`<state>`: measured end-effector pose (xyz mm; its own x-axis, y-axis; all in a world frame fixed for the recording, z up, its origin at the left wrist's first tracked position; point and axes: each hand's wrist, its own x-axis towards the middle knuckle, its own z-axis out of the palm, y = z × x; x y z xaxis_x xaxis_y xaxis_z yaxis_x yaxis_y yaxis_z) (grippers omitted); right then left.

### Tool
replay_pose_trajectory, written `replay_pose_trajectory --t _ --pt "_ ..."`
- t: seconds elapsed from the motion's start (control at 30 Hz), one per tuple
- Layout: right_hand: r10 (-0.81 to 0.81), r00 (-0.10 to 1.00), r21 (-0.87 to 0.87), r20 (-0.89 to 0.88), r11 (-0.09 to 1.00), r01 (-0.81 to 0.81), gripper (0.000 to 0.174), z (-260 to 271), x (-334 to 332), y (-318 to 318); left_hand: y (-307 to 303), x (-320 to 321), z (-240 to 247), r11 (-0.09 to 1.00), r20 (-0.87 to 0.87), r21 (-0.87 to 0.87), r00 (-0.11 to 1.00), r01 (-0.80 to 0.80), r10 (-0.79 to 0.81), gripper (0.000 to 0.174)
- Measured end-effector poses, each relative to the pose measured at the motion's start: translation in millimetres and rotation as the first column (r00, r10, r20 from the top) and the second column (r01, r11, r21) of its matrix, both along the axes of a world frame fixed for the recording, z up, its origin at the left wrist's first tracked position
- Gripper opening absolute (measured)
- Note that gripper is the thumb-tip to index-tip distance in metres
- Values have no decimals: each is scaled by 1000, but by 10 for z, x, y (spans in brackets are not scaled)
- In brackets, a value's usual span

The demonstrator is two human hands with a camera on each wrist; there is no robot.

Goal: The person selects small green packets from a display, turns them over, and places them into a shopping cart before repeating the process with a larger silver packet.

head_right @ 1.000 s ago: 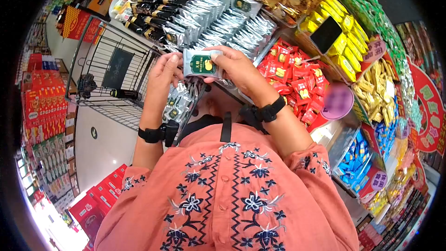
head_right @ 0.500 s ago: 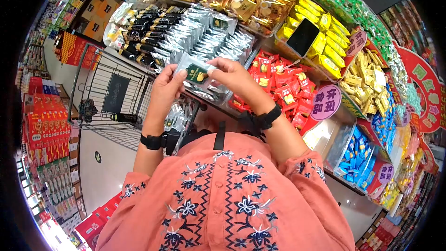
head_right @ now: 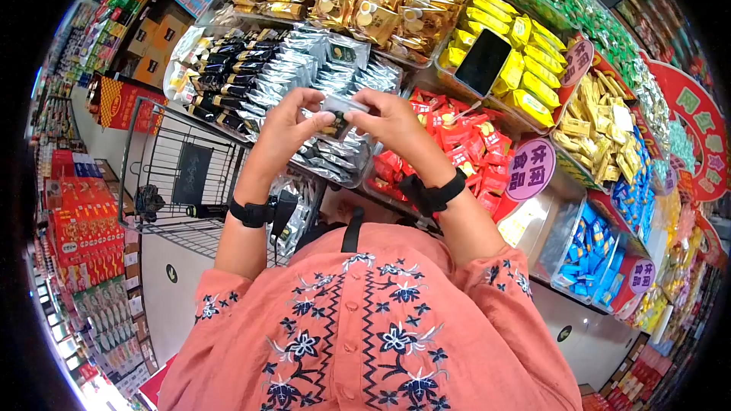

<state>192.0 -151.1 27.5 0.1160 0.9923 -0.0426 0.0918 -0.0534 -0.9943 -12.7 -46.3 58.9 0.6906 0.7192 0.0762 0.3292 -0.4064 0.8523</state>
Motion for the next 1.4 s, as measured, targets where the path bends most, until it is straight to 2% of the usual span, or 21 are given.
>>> replay_pose_trajectory --t 0.03,0.07,0.1,0.17,0.27,0.37,0.47,0.5,0.57,0.7,0.77,0.8,0.9,1.03,1.07,1.17,1.2,1.37,1.4 --pt "-39 995 -40 -91 999 36 21 -31 28 -2 43 16 -83 1000 -35 -6 999 2 -2 28" --pt "-59 987 -56 -151 997 51 19 -79 54 8 89 31 -213 996 -15 -86 1000 24 -25 29" --pt "-65 981 -42 -182 997 58 19 -155 69 22 95 61 -199 991 -68 -134 997 27 -36 29" --pt "-76 967 -16 -243 997 75 18 -345 96 60 160 138 -129 995 -262 -76 961 69 -87 30" --pt "-142 989 62 -39 988 144 19 -592 153 133 279 246 -160 935 -220 323 972 149 -79 28" --pt "-225 913 202 340 966 163 22 -500 211 207 458 409 -129 869 -363 450 931 208 -35 24" --pt "-377 785 258 492 924 282 23 -405 180 298 686 552 -206 819 -393 524 920 233 -10 22" --pt "-377 784 249 493 925 288 23 -426 186 346 737 597 -210 818 -411 523 911 239 -3 22" --pt "-379 781 232 497 925 302 24 -495 203 462 833 646 -249 809 -398 540 917 234 0 22" --pt "-390 897 121 208 920 373 20 -646 118 625 922 686 -385 816 -367 540 930 208 6 27" --pt "-417 870 166 263 908 386 18 -673 114 659 903 663 -469 824 -309 546 951 148 34 31" --pt "-431 861 165 269 902 400 18 -646 105 674 838 666 -420 847 -303 519 951 117 55 39" --pt "-462 823 186 331 887 423 16 -612 112 714 727 617 -499 805 -134 593 989 23 70 43" --pt "-508 761 265 404 861 434 16 -657 128 764 521 535 -517 911 -68 408 993 -62 98 42" --pt "-512 749 274 420 858 434 16 -649 117 785 493 525 -544 907 -36 411 993 -88 113 41" --pt "-516 748 248 417 857 452 16 -672 122 810 437 506 -604 901 32 411 990 -140 139 40" --pt "-492 780 183 386 870 458 17 -620 118 801 418 518 -630 900 60 407 988 -156 144 40" --pt "-509 728 180 460 856 485 17 -622 107 868 426 570 -741 951 54 280 991 -135 124 43" --pt "-505 728 163 464 856 490 17 -620 104 881 444 590 -768 943 59 304 991 -134 122 42"
